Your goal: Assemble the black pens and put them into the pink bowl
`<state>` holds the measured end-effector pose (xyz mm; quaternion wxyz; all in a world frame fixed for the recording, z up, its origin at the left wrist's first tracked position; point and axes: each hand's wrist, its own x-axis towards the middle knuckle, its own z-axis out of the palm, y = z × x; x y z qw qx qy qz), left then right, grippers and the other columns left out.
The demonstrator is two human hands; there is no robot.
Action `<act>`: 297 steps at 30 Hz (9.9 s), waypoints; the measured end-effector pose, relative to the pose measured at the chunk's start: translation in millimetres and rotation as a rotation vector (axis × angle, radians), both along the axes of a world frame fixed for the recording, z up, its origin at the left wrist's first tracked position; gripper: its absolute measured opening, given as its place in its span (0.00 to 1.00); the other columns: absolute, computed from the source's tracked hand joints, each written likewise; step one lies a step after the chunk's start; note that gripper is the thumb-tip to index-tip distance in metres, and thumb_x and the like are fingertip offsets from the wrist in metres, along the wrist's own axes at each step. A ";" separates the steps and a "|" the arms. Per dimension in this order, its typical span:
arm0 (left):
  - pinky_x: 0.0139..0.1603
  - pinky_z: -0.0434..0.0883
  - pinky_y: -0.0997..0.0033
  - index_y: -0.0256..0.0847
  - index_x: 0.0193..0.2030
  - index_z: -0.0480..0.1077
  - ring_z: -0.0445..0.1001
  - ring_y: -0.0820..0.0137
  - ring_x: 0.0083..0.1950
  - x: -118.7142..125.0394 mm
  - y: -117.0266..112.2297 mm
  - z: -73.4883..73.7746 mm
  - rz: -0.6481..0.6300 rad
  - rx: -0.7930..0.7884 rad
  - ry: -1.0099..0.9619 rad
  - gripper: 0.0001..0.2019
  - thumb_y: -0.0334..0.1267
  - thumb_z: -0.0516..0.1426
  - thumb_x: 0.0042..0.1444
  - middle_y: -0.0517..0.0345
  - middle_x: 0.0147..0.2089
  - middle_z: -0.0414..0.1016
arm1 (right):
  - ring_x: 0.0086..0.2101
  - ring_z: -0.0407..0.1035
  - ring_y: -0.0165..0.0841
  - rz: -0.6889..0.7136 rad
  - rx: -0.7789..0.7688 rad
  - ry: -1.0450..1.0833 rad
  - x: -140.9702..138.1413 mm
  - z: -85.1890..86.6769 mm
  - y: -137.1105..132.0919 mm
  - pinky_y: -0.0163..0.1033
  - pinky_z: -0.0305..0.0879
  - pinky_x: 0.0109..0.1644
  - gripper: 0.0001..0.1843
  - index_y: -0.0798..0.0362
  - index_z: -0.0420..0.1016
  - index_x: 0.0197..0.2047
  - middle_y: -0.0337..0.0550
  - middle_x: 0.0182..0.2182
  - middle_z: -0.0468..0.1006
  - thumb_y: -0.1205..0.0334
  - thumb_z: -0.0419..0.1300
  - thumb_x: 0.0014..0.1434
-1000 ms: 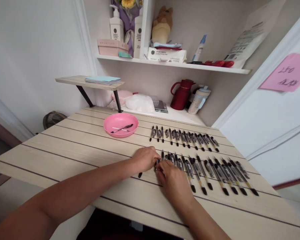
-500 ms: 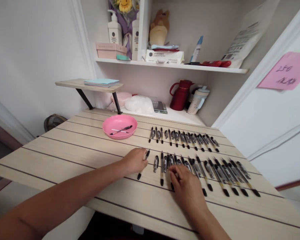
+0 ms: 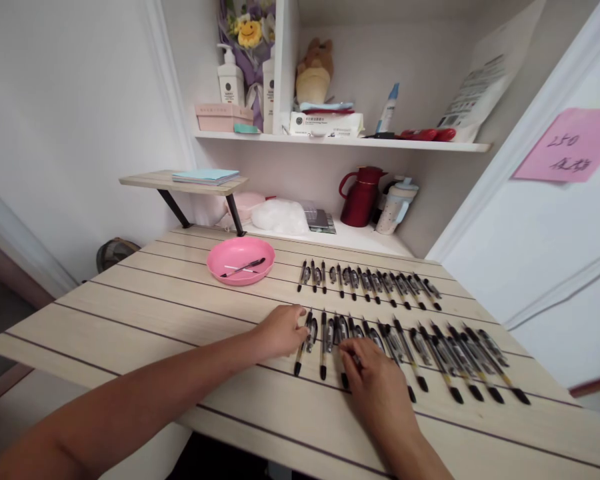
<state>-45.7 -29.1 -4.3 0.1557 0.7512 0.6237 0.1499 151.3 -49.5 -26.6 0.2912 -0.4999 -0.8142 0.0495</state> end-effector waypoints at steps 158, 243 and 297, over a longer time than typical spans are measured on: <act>0.14 0.51 0.81 0.40 0.53 0.59 0.58 0.82 0.14 -41.1 65.3 -5.6 0.515 -0.087 -1.381 0.21 0.38 0.51 0.51 0.64 0.24 0.66 | 0.40 0.69 0.41 -0.053 -0.441 0.038 -151.3 44.7 211.5 0.38 0.60 0.39 0.06 0.58 0.73 0.27 0.58 0.36 0.76 0.64 0.58 0.45; 0.16 0.47 0.80 0.38 0.30 0.65 0.61 0.80 0.15 -43.8 108.0 -10.0 0.493 -0.115 -1.199 0.07 0.39 0.55 0.48 0.67 0.18 0.60 | 0.16 0.61 0.26 0.015 -0.609 0.628 -115.5 12.2 173.9 0.32 0.57 0.22 0.04 0.56 0.72 0.26 0.35 0.13 0.68 0.68 0.58 0.43; 0.44 0.64 0.68 0.41 0.35 0.72 0.70 0.65 0.44 -54.4 132.0 -10.8 0.373 0.104 -0.165 0.10 0.35 0.50 0.51 0.50 0.40 0.74 | 0.31 0.67 0.31 0.134 -0.167 -0.288 -110.4 23.3 132.0 0.32 0.52 0.32 0.06 0.51 0.71 0.29 0.41 0.28 0.75 0.66 0.53 0.49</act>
